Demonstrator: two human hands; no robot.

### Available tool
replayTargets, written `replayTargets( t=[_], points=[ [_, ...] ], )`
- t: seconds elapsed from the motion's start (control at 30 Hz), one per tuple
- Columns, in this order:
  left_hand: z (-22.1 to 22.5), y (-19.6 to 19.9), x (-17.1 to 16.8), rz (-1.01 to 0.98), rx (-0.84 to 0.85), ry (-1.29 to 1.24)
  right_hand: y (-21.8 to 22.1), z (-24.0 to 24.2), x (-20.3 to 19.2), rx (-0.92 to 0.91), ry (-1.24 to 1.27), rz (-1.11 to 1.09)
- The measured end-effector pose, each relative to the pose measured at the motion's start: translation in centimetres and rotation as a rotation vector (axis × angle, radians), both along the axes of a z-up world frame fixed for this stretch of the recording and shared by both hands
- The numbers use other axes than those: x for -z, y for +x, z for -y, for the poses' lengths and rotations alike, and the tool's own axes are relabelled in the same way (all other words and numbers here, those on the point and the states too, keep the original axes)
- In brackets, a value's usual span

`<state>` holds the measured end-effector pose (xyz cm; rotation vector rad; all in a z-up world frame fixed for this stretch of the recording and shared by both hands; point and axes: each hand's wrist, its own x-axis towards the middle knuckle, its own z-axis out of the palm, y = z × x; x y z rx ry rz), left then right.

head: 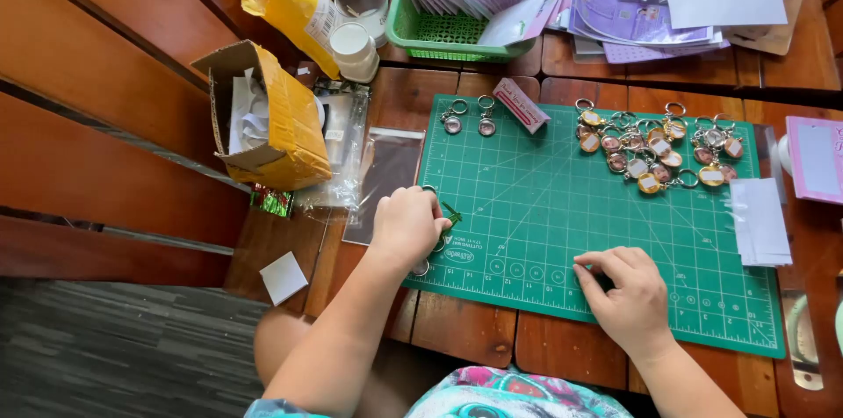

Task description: The person places a keychain onto a decorative backing card, slides it into a plastic sleeve, and seals the package by hand. They then repeat the process with a different keychain and a backing card.

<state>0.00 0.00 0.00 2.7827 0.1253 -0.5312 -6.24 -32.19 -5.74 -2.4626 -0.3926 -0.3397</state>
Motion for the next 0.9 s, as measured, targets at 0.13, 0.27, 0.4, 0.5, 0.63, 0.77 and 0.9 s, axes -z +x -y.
replayTargets(
  t=[0.13,0.27,0.4,0.5,0.63,0.77,0.9],
  points=[
    [0.1,1.1,0.0,-0.121,0.030,0.064,0.0,-0.1,0.0,-0.004,-0.008,0.012],
    [0.5,1.4,-0.2,-0.157,0.119,0.126,0.0,0.0,0.2,-0.001,-0.004,0.004],
    [1.0,1.1,-1.1,-0.136,0.140,0.136,0.0,0.0,0.1,0.001,0.002,-0.012],
    [1.2,0.9,-0.9,-0.108,0.109,0.150,0.1,0.0,0.0,-0.002,0.014,-0.012],
    [1.4,0.8,-0.1,-0.125,0.102,0.180,0.1,0.1,0.2,0.002,0.017,-0.018],
    [1.7,1.2,-0.2,-0.167,0.108,0.184,0.2,0.1,0.1,-0.004,0.016,-0.012],
    [1.9,1.6,-1.4,-0.219,0.092,0.172,0.1,0.1,0.0,-0.002,0.016,-0.027]
  ],
)
